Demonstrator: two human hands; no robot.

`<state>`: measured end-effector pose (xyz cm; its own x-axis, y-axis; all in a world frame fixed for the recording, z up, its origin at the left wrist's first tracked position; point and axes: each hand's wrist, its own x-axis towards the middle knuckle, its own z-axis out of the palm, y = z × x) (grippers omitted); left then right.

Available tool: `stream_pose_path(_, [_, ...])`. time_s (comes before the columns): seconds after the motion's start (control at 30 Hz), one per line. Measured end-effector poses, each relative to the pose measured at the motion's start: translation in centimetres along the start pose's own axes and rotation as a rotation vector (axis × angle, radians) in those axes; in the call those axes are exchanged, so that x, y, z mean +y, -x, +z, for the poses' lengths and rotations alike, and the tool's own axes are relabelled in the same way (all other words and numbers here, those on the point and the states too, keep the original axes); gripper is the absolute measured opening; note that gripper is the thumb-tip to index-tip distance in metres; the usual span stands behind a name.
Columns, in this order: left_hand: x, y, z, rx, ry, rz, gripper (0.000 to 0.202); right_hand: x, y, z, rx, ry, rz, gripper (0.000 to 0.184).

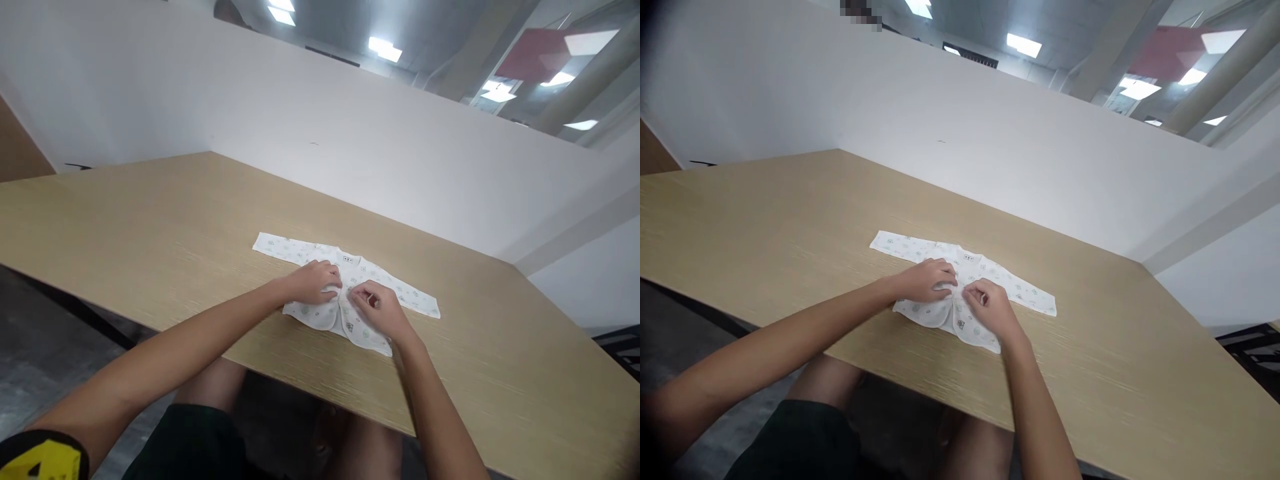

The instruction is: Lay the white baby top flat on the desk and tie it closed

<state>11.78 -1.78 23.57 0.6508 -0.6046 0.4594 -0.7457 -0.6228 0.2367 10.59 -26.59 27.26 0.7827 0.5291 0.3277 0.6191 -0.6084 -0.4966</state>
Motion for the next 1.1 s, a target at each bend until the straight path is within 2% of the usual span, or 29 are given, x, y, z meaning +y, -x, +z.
stream_pose_path(0.2, [-0.2, -0.1, 0.1, -0.070, 0.051, -0.044, 0.026, -0.2, 0.3, 0.5, -0.124, -0.034, -0.008, 0.024])
stream_pose_path(0.33, [-0.6, -0.2, 0.4, -0.062, 0.051, -0.048, 0.025, -0.4, 0.3, 1.1, -0.131, -0.041, -0.010, 0.024])
stream_pose_path(0.53, [-0.2, -0.2, 0.3, -0.055, 0.037, -0.053, 0.023, -0.9, 0.4, 1.0, -0.173, 0.130, -0.088, 0.023])
stream_pose_path(0.73, [0.1, -0.2, 0.3, -0.029, -0.088, -0.100, 0.027, -0.8, 0.3, 1.0, -0.048, 0.108, 0.004, 0.022])
stream_pose_path(0.93, [0.3, -0.3, 0.4, -0.003, -0.120, -0.235, 0.029, -0.7, -0.8, 2.3, 0.101, 0.199, 0.235, 0.036])
stream_pose_path(1.03, [0.6, -0.5, 0.4, 0.008, -0.117, -0.281, 0.031, -0.7, -1.5, 3.2, 0.075, 0.282, 0.314, 0.026])
stream_pose_path(1.1, [0.6, -0.6, 0.5, 0.006, -0.118, -0.290, 0.032, -0.8, -1.8, 3.5, 0.063, 0.325, 0.311, 0.016])
